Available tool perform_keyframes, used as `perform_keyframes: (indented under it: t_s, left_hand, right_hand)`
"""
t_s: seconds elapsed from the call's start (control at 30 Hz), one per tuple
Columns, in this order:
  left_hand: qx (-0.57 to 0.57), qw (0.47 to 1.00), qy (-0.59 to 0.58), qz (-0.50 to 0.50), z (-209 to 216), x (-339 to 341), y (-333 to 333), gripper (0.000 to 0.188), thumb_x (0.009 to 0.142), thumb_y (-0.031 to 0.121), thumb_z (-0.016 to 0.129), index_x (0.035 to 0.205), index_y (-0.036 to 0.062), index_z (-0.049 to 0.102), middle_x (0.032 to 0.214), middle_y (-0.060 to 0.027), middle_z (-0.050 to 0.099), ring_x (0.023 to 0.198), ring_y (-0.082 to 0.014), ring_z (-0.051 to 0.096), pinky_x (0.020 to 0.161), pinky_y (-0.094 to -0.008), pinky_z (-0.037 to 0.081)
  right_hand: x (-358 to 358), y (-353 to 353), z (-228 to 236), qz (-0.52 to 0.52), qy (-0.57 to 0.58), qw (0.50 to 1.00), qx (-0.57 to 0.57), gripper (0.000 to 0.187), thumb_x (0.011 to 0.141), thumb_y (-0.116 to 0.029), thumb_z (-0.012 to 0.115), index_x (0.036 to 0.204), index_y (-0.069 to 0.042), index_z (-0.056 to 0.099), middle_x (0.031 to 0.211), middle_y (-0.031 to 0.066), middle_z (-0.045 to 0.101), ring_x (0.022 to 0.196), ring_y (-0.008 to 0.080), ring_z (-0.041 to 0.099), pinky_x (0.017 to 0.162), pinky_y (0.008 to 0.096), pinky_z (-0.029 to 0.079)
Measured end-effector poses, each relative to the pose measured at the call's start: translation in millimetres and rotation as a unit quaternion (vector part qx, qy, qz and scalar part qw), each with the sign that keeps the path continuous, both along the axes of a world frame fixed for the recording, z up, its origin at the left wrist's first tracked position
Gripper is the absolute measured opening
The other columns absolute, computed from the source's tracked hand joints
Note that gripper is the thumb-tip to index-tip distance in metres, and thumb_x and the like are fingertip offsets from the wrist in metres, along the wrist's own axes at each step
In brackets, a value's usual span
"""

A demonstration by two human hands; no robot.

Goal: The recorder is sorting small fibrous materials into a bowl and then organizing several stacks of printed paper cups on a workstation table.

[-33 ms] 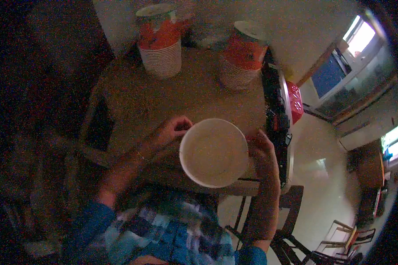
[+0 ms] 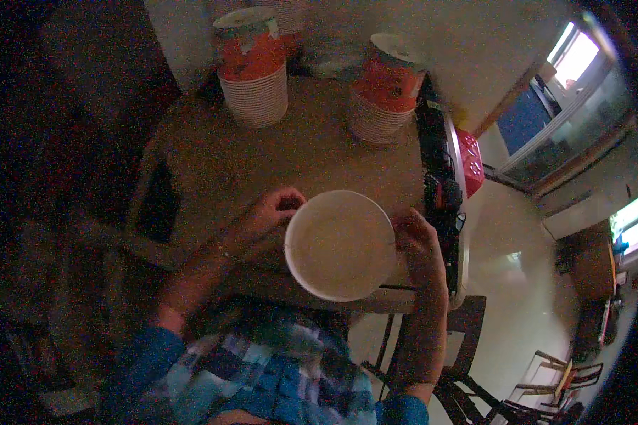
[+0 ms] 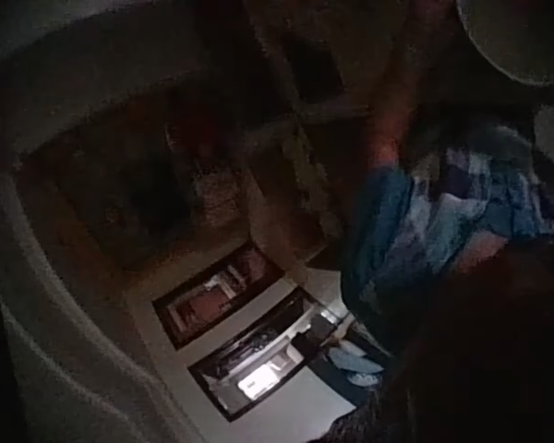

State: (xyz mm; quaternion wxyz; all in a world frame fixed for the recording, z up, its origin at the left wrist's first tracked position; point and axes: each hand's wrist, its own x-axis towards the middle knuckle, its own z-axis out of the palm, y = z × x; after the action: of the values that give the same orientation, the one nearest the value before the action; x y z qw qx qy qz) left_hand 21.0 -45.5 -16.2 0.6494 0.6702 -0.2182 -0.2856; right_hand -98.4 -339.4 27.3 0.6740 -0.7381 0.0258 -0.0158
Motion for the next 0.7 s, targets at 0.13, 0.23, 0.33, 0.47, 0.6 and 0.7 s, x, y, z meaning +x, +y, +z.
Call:
perform_keyframes:
  t_s: [0.13, 0.23, 0.33, 0.47, 0.6, 0.7]
  left_hand:
    - [-0.024, 1.0, 0.001, 0.011, 17, -14, 4, 0.016, 0.092, 0.014, 0.055, 0.102, 0.0023, 0.061, 0.098, -0.0038, 0.064, 0.093, -0.0133, 0.059, 0.085, -0.0297, 0.048]
    - [-0.048, 0.996, 0.073, -0.005, 12, -16, 11, 0.021, 0.095, 0.019, 0.052, 0.103, 0.0022, 0.062, 0.099, -0.0044, 0.064, 0.095, -0.014, 0.059, 0.086, -0.031, 0.048]
    - [-0.087, 0.994, 0.068, -0.01, 7, -22, 20, 0.022, 0.096, 0.02, 0.053, 0.102, 0.0011, 0.062, 0.086, -0.0039, 0.063, 0.081, -0.011, 0.06, 0.071, -0.0272, 0.05]
    - [0.062, 0.965, -0.253, 0.008, 42, -50, 20, 0.03, 0.092, 0.026, 0.058, 0.107, 0.0004, 0.061, 0.093, -0.0095, 0.062, 0.083, -0.0162, 0.061, 0.072, -0.03, 0.05]
    - [0.084, 0.944, -0.318, 0.02, 55, -63, 20, 0.038, 0.087, 0.028, 0.063, 0.112, 0.0003, 0.059, 0.101, -0.014, 0.058, 0.086, -0.0259, 0.062, 0.075, -0.0342, 0.05]
    - [0.103, 0.928, -0.357, 0.012, 53, -66, 21, 0.037, 0.087, 0.022, 0.059, 0.117, -0.0003, 0.055, 0.103, -0.0164, 0.058, 0.091, -0.0325, 0.061, 0.08, -0.0386, 0.05]
  right_hand:
    - [-8, 8, 18, -0.009, 0.0, 1.0, -0.009, 0.014, 0.087, -0.01, 0.054, 0.096, -0.002, 0.061, 0.083, -0.0007, 0.06, 0.076, 0.0092, 0.052, 0.067, 0.0254, 0.042]
    - [-11, 6, 27, 0.001, 0.021, 0.998, -0.054, 0.017, 0.088, -0.017, 0.056, 0.091, -0.002, 0.063, 0.082, -0.0018, 0.06, 0.078, 0.0058, 0.052, 0.07, 0.0225, 0.042]
    - [-13, 12, 40, -0.001, 0.055, 0.996, -0.071, 0.022, 0.088, -0.022, 0.057, 0.091, -0.001, 0.064, 0.081, -0.0007, 0.061, 0.077, 0.0069, 0.054, 0.07, 0.0228, 0.043]
    - [-23, 24, 44, 0.01, 0.068, 0.976, -0.208, 0.018, 0.086, -0.017, 0.063, 0.091, 0.0, 0.065, 0.082, 0.0008, 0.059, 0.074, 0.0079, 0.053, 0.065, 0.0233, 0.043]
    - [-27, 48, 61, -0.009, 0.068, 0.959, -0.273, 0.013, 0.084, -0.008, 0.065, 0.092, 0.002, 0.063, 0.08, 0.0046, 0.054, 0.07, 0.0096, 0.051, 0.06, 0.0254, 0.043]
    - [-30, 48, 56, -0.031, 0.038, 0.949, -0.312, 0.012, 0.085, -0.008, 0.063, 0.092, 0.002, 0.063, 0.077, 0.0066, 0.051, 0.067, 0.0128, 0.051, 0.059, 0.0268, 0.042]
